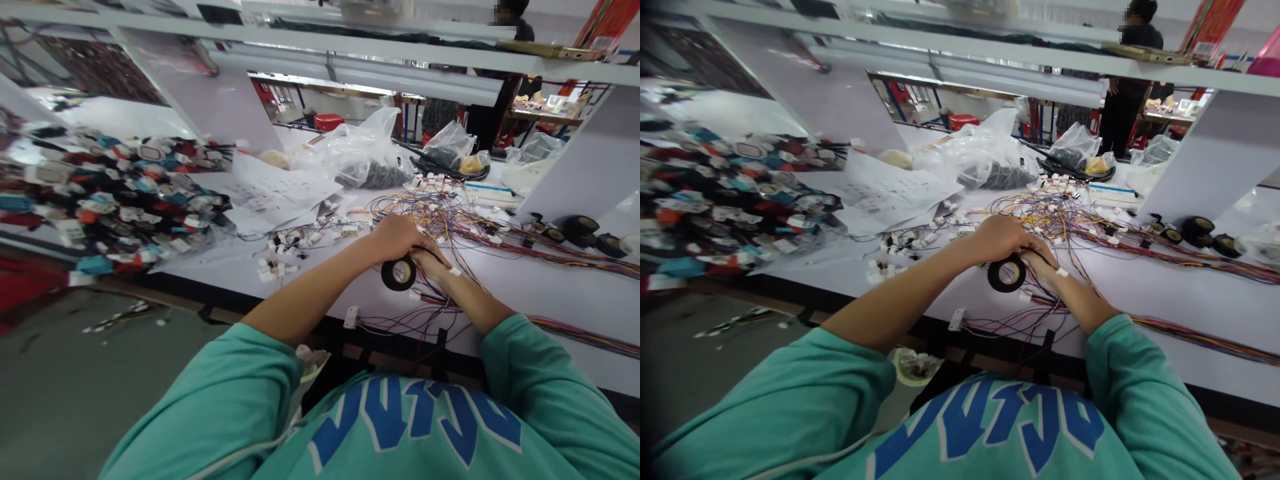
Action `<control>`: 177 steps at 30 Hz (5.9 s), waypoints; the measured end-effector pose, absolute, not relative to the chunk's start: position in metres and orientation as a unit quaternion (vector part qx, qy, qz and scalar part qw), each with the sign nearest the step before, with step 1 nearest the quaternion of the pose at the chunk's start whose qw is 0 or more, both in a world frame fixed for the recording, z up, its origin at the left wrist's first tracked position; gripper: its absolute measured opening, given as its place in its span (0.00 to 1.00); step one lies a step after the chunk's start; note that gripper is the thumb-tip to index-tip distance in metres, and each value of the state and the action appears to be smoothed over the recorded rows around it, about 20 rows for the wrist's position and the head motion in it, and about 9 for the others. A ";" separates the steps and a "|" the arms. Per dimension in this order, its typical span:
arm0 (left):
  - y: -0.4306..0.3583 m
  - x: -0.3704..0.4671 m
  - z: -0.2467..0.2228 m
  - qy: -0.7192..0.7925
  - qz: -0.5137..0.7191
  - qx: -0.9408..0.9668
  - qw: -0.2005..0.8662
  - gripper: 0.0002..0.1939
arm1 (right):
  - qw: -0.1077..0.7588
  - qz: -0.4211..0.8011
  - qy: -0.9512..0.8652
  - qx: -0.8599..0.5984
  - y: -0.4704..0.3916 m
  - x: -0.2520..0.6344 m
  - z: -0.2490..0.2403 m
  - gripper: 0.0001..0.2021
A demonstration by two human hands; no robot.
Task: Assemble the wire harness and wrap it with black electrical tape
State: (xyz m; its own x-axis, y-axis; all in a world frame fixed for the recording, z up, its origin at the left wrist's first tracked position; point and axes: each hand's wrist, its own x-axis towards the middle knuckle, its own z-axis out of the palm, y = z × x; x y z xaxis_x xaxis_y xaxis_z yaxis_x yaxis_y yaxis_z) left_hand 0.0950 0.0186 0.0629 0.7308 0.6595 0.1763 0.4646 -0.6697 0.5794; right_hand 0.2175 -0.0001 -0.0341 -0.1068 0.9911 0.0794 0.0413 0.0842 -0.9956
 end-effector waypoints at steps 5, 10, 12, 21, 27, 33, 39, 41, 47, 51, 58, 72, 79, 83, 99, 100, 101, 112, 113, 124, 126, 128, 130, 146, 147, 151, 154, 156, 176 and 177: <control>0.021 0.083 0.046 0.409 0.187 0.842 0.298 0.09 | 0.466 0.274 -0.677 -0.500 -0.025 0.240 -0.018 0.06; 0.021 0.078 0.026 0.443 0.208 0.753 0.440 0.05 | 0.175 0.031 -0.918 -0.354 -0.070 0.227 -0.003 0.16; 0.020 0.078 0.021 0.467 0.217 0.706 0.487 0.04 | 0.087 -0.008 -0.932 -0.352 -0.077 0.214 -0.002 0.18; 0.008 0.075 0.000 0.429 0.326 0.533 0.652 0.05 | 0.039 -0.015 -0.890 -0.453 -0.074 0.234 0.034 0.21; 0.005 0.075 -0.006 0.383 0.370 0.576 0.620 0.05 | 0.022 -0.040 -0.825 -0.563 -0.047 0.241 0.022 0.17; 0.003 0.075 -0.011 0.443 0.301 0.629 0.564 0.04 | 0.061 0.000 -0.824 -0.563 -0.028 0.236 0.002 0.17; -0.004 0.076 -0.009 0.495 0.167 0.755 0.397 0.12 | 0.052 0.007 -0.823 -0.566 -0.033 0.235 0.001 0.18; -0.006 0.078 -0.009 0.512 0.152 0.769 0.352 0.13 | 0.048 0.005 -0.822 -0.568 -0.034 0.235 0.001 0.18; -0.007 0.082 -0.010 0.532 0.154 0.759 0.343 0.13 | 0.010 -0.031 -0.818 -0.575 -0.037 0.230 0.006 0.18; -0.008 0.085 -0.010 0.536 0.136 0.785 0.278 0.13 | -0.039 -0.044 -0.826 -0.560 -0.037 0.227 0.013 0.18; -0.008 0.084 -0.010 0.527 0.132 0.798 0.262 0.12 | -0.060 -0.051 -0.833 -0.548 -0.030 0.227 0.018 0.15; -0.007 0.084 -0.011 0.512 0.099 0.812 0.262 0.11 | -0.068 -0.062 -0.844 -0.528 -0.032 0.224 0.017 0.14; 0.003 0.083 -0.012 0.517 0.117 0.792 0.302 0.09 | -0.053 -0.092 -0.860 -0.498 -0.026 0.220 0.017 0.14; 0.004 0.082 -0.013 0.529 0.160 0.755 0.353 0.07 | -0.052 -0.107 -0.871 -0.477 -0.016 0.218 0.014 0.15; -0.009 0.084 -0.014 0.538 0.150 0.782 0.275 0.20 | -0.042 -0.150 -0.694 -0.703 -0.028 0.304 0.047 0.18; -0.007 0.082 -0.014 0.532 0.161 0.770 0.314 0.20 | -0.049 -0.150 -0.677 -0.719 -0.036 0.315 0.044 0.18; -0.005 0.079 -0.015 0.524 0.167 0.753 0.363 0.18 | -0.056 -0.150 -0.661 -0.733 -0.042 0.327 0.041 0.18; -0.001 0.069 -0.003 0.521 0.129 0.811 0.232 0.12 | -0.126 -0.112 -0.505 -0.846 -0.080 0.408 0.016 0.20; -0.001 0.070 -0.003 0.528 0.124 0.807 0.234 0.14 | -0.129 -0.105 -0.504 -0.848 -0.079 0.408 0.014 0.20; 0.025 0.044 0.003 0.562 0.272 0.551 0.554 0.09 | -0.069 -0.087 -0.470 -0.876 -0.079 0.393 0.022 0.32; 0.031 0.032 0.008 0.581 0.313 0.541 0.522 0.07 | -0.058 -0.080 -0.458 -0.883 -0.079 0.392 0.025 0.32; 0.035 0.020 0.012 0.581 0.290 0.581 0.491 0.06 | -0.038 -0.087 -0.441 -0.892 -0.079 0.391 0.028 0.31; 0.037 0.008 0.014 0.551 0.219 0.661 0.460 0.07 | -0.013 -0.104 -0.428 -0.898 -0.080 0.388 0.033 0.30; 0.034 -0.006 0.016 0.407 0.152 0.741 0.513 0.07 | 0.042 0.018 -0.699 -0.714 -0.018 0.293 0.040 0.14; 0.033 -0.006 0.016 0.400 0.187 0.715 0.543 0.08 | 0.028 0.021 -0.701 -0.712 -0.010 0.284 0.037 0.15; 0.034 -0.003 0.012 0.378 0.278 0.628 0.621 0.08 | -0.007 0.036 -0.683 -0.730 0.016 0.260 0.022 0.15; 0.034 -0.001 0.011 0.355 0.294 0.591 0.662 0.08 | 0.016 0.040 -0.663 -0.748 0.025 0.257 0.013 0.12; 0.034 0.000 0.012 0.340 0.299 0.578 0.679 0.09 | 0.043 0.060 -0.652 -0.755 0.028 0.259 0.011 0.09; 0.035 0.008 0.009 0.243 0.354 0.499 0.753 0.08 | 0.273 0.113 -0.688 -0.663 0.010 0.229 0.020 0.03; 0.033 0.009 0.010 0.245 0.366 0.493 0.750 0.08 | 0.276 0.106 -0.696 -0.655 0.007 0.226 0.025 0.04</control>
State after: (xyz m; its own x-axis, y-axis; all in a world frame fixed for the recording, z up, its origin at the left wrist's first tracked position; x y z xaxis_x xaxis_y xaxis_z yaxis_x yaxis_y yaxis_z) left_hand 0.0093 0.0333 0.0099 0.6125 0.7905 -0.0071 -0.3069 0.2461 0.9194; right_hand 0.2259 0.0070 0.0247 0.0094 0.9695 0.2449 0.8527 0.1202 -0.5085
